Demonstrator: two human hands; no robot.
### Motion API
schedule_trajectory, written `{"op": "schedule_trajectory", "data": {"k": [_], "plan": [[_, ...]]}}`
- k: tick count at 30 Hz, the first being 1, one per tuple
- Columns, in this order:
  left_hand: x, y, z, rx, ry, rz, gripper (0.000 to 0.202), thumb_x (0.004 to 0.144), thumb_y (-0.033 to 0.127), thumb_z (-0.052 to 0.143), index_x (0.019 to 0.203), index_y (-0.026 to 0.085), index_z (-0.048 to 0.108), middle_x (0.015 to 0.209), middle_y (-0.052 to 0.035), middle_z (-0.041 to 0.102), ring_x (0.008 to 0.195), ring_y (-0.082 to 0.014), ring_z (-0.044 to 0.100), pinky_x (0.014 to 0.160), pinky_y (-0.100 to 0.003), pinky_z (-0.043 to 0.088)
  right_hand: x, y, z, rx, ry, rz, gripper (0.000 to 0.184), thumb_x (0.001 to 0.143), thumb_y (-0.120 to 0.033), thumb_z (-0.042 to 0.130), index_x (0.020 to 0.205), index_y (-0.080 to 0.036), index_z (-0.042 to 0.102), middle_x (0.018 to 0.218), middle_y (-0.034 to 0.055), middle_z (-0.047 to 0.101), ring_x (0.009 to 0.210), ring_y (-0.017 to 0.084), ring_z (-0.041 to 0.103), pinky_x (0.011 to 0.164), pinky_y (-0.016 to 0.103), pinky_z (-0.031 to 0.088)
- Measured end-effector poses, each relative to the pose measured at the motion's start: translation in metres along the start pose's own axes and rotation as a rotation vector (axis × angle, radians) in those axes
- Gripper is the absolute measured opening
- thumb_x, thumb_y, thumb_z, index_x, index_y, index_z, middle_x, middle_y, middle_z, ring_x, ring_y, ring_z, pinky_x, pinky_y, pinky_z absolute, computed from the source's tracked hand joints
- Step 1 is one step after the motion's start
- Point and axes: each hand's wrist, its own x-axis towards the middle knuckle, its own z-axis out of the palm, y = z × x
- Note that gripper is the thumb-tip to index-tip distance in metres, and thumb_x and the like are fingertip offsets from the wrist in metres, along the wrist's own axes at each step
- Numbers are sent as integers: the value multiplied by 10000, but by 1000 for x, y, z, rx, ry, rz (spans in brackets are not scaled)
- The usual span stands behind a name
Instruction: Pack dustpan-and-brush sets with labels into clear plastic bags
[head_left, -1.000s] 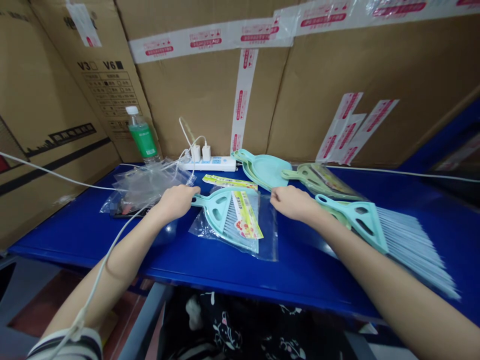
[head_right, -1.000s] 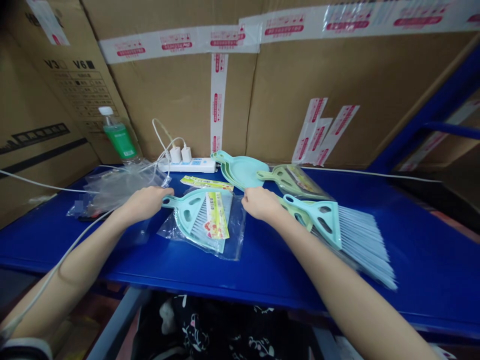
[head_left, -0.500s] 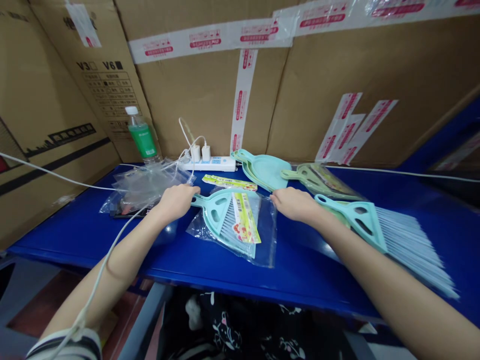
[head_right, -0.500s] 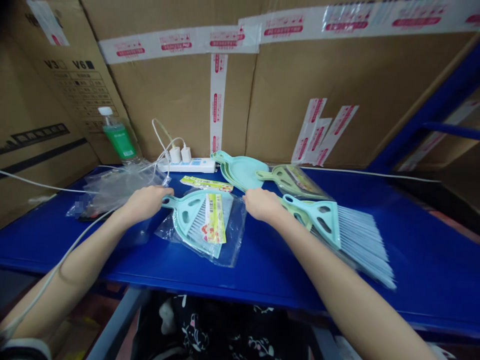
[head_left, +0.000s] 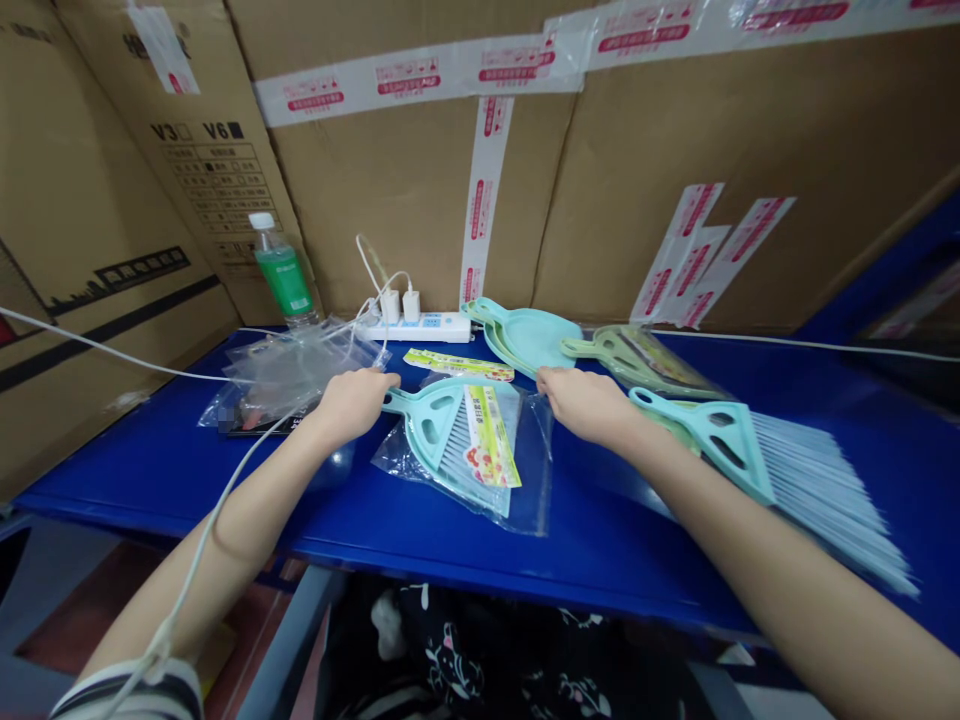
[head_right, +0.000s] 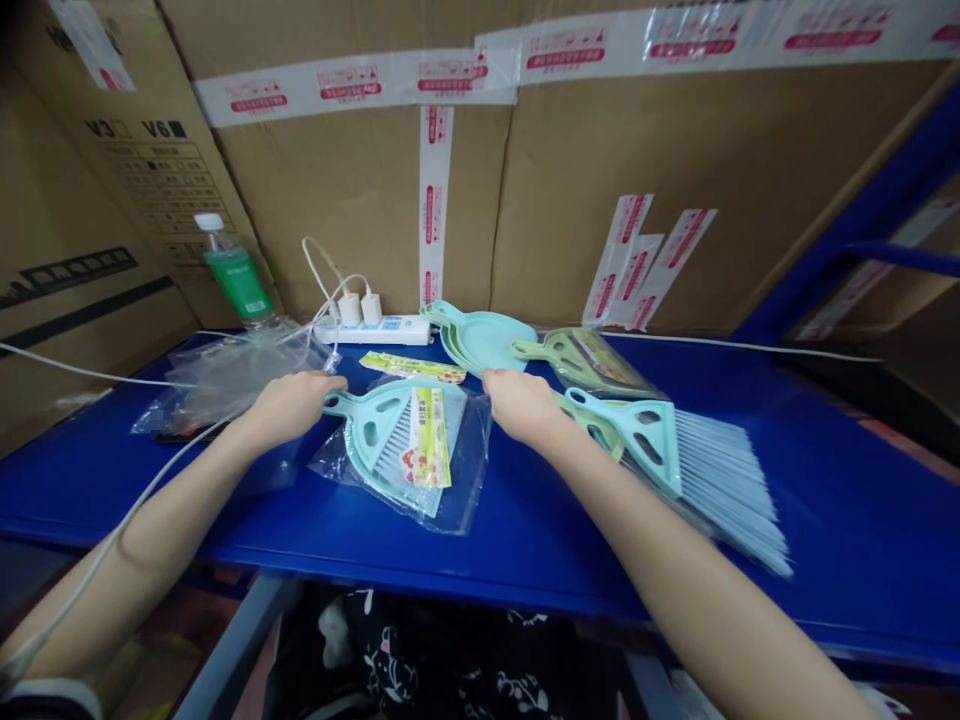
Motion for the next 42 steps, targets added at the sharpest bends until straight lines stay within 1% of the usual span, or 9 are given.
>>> {"op": "schedule_trajectory", "data": {"k": [4, 8, 13, 18, 26, 29, 32, 35, 42], "plan": [[0, 0, 1, 10, -5, -1, 448, 814, 38, 343, 1116, 262, 586, 1092, -81, 664, 991, -255, 644, 794, -345, 494, -4, 5, -6, 171, -30, -260, 163, 873, -230, 489, 951, -157, 612, 821, 75, 659, 729, 187, 597, 607, 267, 377], [0, 0, 1, 17, -3, 11, 465, 815, 29, 328, 1136, 252, 579, 1109, -91, 658, 1002, -263, 640, 789, -356, 497, -4, 8, -7, 386, -137, -478, 216, 789, -322, 626, 921, -155, 667, 629, -20, 551, 570, 128, 509, 544, 230, 353], [0, 0, 1, 31, -5, 3, 472, 821, 30, 333, 1155, 268, 566, 1101, -82, 660, 1004, -247, 639, 790, -335, 493, 0, 10, -4, 368, -59, -420, 218, 761, -265, 627, 915, -163, 743, 602, -14, 550, 548, 120, 488, 557, 234, 352], [0, 0, 1, 34, -8, 12, 468, 824, 27, 334, 1155, 262, 569, 1112, -89, 658, 1005, -256, 639, 784, -339, 492, -3, 16, -9, 411, -124, -425, 327, 786, -313, 591, 1055, -194, 734, 665, 13, 624, 570, 131, 462, 559, 242, 365], [0, 1, 0, 27, -16, 10, 455, 825, 28, 339, 1134, 255, 583, 1114, -91, 659, 1001, -273, 645, 795, -357, 496, -7, 15, -11, 422, -140, -501, 491, 848, -338, 530, 1329, -238, 537, 534, -62, 379, 499, 116, 363, 506, 234, 289], [0, 1, 1, 17, -12, 19, 466, 827, 26, 330, 1149, 251, 581, 1118, -97, 658, 1007, -284, 643, 799, -375, 500, -6, 5, -3, 349, -136, -568, 509, 867, -362, 516, 1355, -219, 506, 561, -44, 445, 522, 129, 408, 531, 245, 318], [0, 0, 2, 16, -8, 20, 469, 830, 28, 330, 1161, 248, 577, 1110, -100, 661, 1006, -286, 643, 798, -380, 502, -8, -5, 2, 252, -93, -548, 522, 881, -364, 505, 1371, -184, 486, 731, 38, 612, 625, 161, 507, 596, 272, 368], [0, 0, 2, 16, -5, 20, 465, 832, 28, 337, 1163, 248, 578, 1102, -103, 664, 1003, -278, 646, 801, -370, 502, -10, -10, 4, 192, -48, -522, 502, 891, -354, 500, 1366, -191, 494, 842, 81, 672, 709, 187, 564, 642, 290, 389], [0, 1, 1, 22, -6, 13, 474, 817, 15, 338, 1157, 237, 583, 1112, -107, 661, 1003, -299, 645, 793, -399, 509, -15, -17, 3, 148, 4, -477, 468, 859, -337, 577, 1295, -169, 575, 584, 20, 606, 604, 185, 560, 540, 274, 328]]}}
